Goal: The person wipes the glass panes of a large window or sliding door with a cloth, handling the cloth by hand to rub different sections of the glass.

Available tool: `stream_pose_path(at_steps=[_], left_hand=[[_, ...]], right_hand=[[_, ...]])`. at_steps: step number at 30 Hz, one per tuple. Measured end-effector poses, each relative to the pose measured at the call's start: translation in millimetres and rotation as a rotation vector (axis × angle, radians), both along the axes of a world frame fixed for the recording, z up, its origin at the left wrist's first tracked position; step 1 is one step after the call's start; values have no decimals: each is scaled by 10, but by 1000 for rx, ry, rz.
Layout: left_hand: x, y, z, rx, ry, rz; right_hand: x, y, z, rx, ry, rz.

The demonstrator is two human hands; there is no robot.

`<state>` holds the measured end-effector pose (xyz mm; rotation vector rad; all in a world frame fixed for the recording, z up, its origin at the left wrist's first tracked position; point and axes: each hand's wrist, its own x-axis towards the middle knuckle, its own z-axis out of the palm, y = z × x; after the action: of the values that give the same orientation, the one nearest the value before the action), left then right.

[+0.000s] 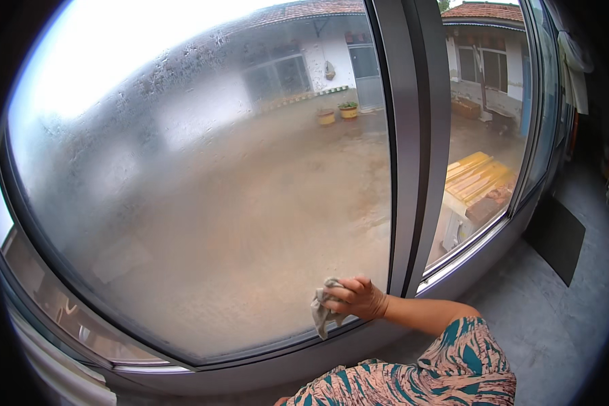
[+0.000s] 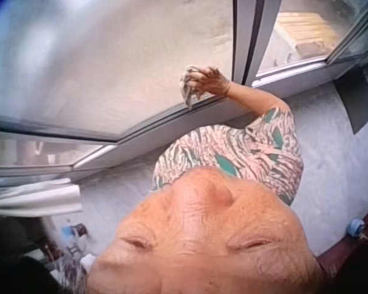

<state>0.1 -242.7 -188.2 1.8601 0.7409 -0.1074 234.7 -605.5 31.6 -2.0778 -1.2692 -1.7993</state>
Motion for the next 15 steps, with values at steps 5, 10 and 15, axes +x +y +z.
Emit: stream_pose_path(at_steps=[5, 10, 15], left_hand=[[229, -388, 826, 156, -203, -157], [425, -898, 1656, 197, -508, -188], [564, -1297, 1993, 226, -747, -246]], right_hand=[[117, -65, 1220, 139, -225, -90], [213, -229, 3003, 360, -359, 76], [62, -583, 4384, 569, -253, 512]])
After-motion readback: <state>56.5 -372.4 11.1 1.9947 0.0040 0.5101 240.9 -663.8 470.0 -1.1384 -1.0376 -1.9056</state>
